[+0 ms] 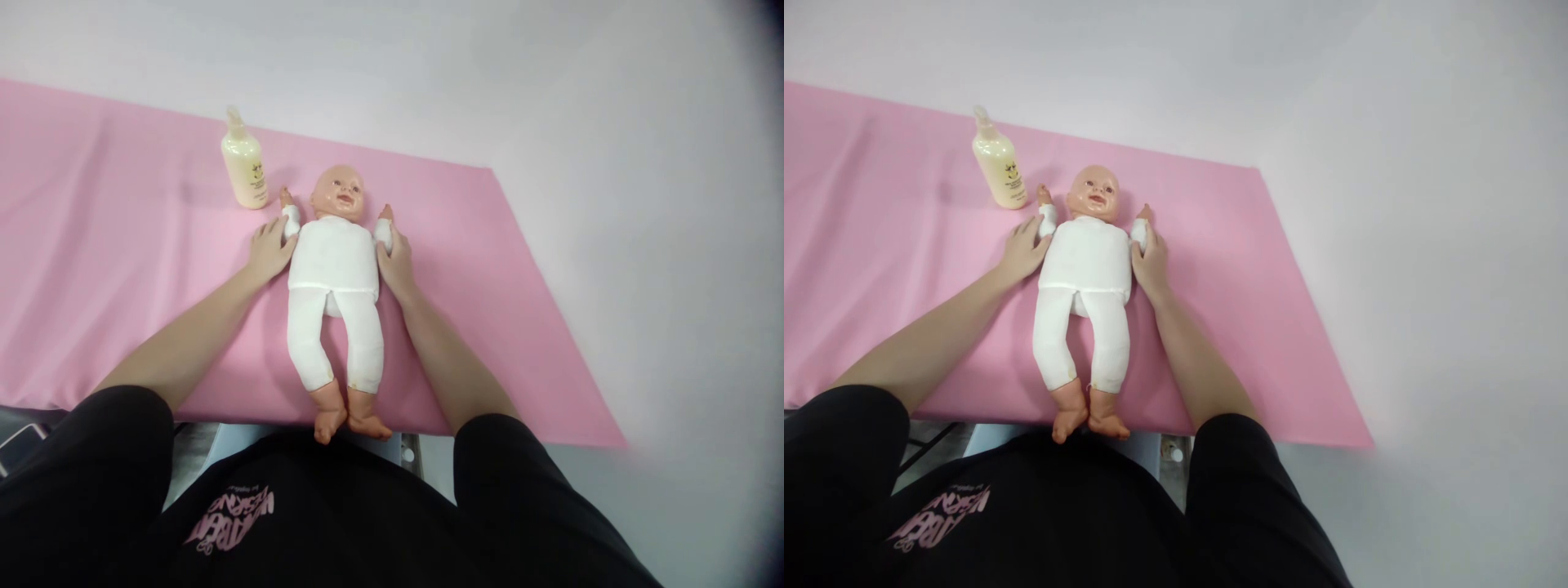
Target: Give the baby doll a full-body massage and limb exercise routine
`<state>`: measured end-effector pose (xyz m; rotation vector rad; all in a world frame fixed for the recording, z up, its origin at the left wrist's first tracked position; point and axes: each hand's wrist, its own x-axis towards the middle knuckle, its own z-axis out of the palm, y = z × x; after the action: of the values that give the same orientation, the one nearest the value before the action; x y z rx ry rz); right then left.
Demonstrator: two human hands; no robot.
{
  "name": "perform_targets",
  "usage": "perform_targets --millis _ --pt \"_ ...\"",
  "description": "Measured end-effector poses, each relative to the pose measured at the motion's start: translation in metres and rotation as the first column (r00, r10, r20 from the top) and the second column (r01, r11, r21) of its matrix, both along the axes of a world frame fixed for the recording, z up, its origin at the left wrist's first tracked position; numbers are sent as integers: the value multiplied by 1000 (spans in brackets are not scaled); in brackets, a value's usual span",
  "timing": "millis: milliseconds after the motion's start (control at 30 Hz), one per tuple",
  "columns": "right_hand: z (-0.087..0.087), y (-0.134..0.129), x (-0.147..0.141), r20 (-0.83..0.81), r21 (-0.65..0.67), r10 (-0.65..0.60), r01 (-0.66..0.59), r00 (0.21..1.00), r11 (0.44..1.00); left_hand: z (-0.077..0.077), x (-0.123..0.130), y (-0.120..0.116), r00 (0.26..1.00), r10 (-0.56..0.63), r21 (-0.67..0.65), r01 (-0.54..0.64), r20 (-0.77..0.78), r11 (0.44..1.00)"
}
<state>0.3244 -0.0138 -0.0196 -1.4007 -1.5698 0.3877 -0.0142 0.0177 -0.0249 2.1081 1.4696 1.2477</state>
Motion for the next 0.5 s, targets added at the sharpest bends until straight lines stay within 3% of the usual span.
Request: perform_targets --millis 500 --pt "2 -4 -3 -2 7 -1 1 1000 1000 9 3 -6 992 56 -63 -64 -113 996"
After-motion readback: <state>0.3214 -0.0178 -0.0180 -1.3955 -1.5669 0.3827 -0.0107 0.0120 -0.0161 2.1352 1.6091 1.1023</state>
